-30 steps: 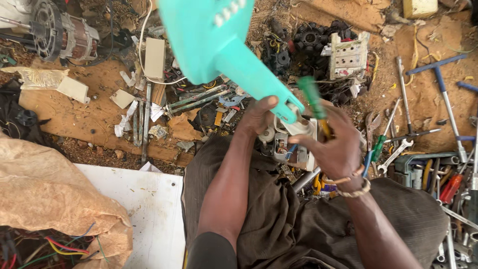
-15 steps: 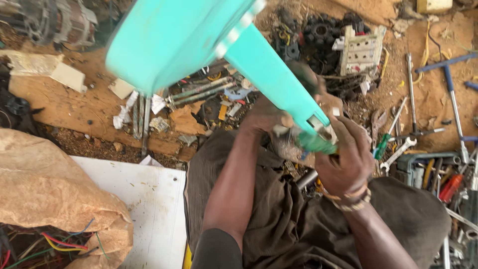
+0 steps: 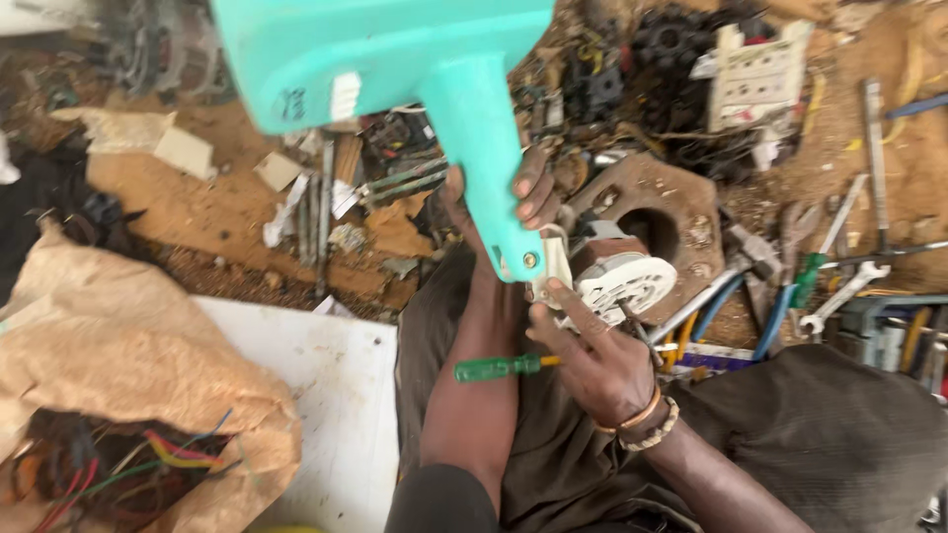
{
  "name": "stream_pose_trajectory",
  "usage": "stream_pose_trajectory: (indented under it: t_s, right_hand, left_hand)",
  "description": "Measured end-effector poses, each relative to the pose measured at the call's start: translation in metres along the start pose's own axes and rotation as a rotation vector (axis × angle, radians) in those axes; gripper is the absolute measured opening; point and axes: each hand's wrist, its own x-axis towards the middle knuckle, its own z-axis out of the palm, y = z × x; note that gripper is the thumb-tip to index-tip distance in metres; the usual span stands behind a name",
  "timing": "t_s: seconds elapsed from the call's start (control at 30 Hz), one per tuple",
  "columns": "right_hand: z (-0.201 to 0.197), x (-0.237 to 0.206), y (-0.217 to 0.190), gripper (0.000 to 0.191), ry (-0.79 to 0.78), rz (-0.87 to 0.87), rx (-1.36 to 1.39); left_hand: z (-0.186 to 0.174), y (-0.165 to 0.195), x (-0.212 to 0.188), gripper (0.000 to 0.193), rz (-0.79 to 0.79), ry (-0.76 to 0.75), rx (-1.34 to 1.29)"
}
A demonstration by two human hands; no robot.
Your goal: The person disassembles a teal pedestal fan by removing the front grille, fan blades, and rear grille. They then use a hammer, screwdriver, and pliers to detach the motor housing from the stand and cut the power cord.
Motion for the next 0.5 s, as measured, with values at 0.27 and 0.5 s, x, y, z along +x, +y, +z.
stream_pose_trajectory:
  t_s: [0.27, 0.5]
  right_hand:
    - [-0.002, -0.002, -0.026, 0.04, -0.016, 0.165, 0.197]
    - [-0.045, 0.014, -0.016, 0.011, 0.016, 0.32, 0.056]
  left_hand:
    - [0.004, 0.008, 0.005, 0.069, -0.025, -0.072, 0.061]
    - [0.007, 0.002, 0.007, 0.067, -0.043, 0.013, 0.106]
